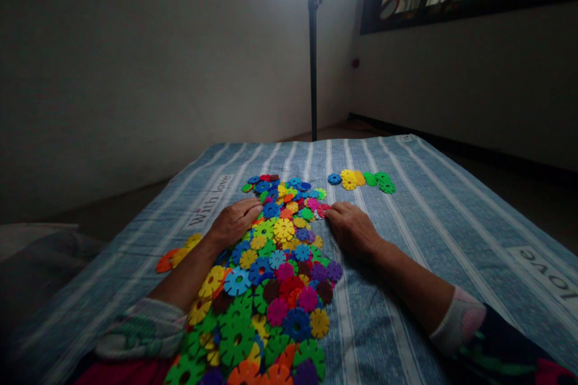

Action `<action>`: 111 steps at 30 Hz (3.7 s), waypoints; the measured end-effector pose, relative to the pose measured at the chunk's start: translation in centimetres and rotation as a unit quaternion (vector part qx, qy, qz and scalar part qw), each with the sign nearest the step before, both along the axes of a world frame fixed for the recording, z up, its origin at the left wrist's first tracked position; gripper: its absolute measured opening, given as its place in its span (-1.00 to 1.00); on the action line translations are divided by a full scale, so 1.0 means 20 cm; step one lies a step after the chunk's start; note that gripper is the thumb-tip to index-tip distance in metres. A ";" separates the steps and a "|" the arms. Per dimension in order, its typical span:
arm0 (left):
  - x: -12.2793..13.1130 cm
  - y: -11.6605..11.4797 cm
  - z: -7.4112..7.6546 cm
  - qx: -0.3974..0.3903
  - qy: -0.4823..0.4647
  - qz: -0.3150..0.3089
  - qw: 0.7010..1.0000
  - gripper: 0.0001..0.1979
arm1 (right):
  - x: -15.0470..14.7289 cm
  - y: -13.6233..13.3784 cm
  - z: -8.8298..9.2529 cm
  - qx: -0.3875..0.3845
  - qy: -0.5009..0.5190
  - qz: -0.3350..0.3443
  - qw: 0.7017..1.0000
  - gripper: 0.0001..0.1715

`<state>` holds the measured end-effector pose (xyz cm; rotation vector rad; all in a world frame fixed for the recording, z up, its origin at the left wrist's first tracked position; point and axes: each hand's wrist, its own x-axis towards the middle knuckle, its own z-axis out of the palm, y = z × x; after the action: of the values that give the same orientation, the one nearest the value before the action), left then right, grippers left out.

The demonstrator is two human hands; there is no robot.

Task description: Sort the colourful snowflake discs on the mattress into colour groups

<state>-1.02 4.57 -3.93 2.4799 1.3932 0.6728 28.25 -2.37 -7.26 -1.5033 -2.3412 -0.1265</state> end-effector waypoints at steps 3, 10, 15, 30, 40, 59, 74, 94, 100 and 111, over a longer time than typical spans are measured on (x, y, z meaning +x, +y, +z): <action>0.00 0.01 -0.01 -0.003 0.001 0.001 1.000 -0.62 | 0.00 0.00 0.00 -0.001 0.000 0.001 1.000 -0.69; 0.00 0.01 -0.01 -0.010 0.000 -0.005 1.000 -0.61 | -0.01 -0.01 0.02 -0.007 -0.005 -0.001 1.000 -0.69; 0.00 0.01 -0.01 -0.013 0.005 -0.006 1.000 -0.61 | -0.01 -0.01 0.01 -0.003 -0.002 -0.001 1.000 -0.69; 0.00 0.01 0.00 -0.012 -0.001 0.004 1.000 -0.65 | -0.01 -0.01 0.01 -0.003 -0.013 -0.004 1.000 -0.68; 0.00 0.01 0.00 -0.016 -0.008 0.000 1.000 -0.66 | -0.01 -0.01 0.03 -0.006 -0.014 -0.006 1.000 -0.69; 0.00 0.01 -0.01 -0.011 -0.002 0.009 1.000 -0.65 | -0.02 0.00 0.03 0.016 0.062 0.014 0.998 -0.75; -0.01 0.00 -0.01 -0.037 -0.005 0.034 0.999 -0.66 | -0.57 0.20 0.31 -0.071 -0.022 0.066 0.995 -0.67; 0.00 -0.02 0.01 -0.035 -0.031 0.005 0.999 -0.66 | -0.51 0.36 0.33 -0.138 0.176 -0.007 0.975 -0.73; 0.00 -0.02 0.00 -0.034 -0.038 0.007 0.999 -0.67 | -0.15 0.51 0.39 -0.103 0.273 -0.114 0.950 -0.72; 0.00 -0.01 -0.01 -0.032 -0.020 0.004 0.999 -0.64 | 0.18 0.73 0.32 -0.123 0.165 -0.179 0.962 -0.68</action>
<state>-1.00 4.32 -4.05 2.3995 1.3894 0.6666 31.75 12.28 -0.86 -1.8894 -1.8587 0.3143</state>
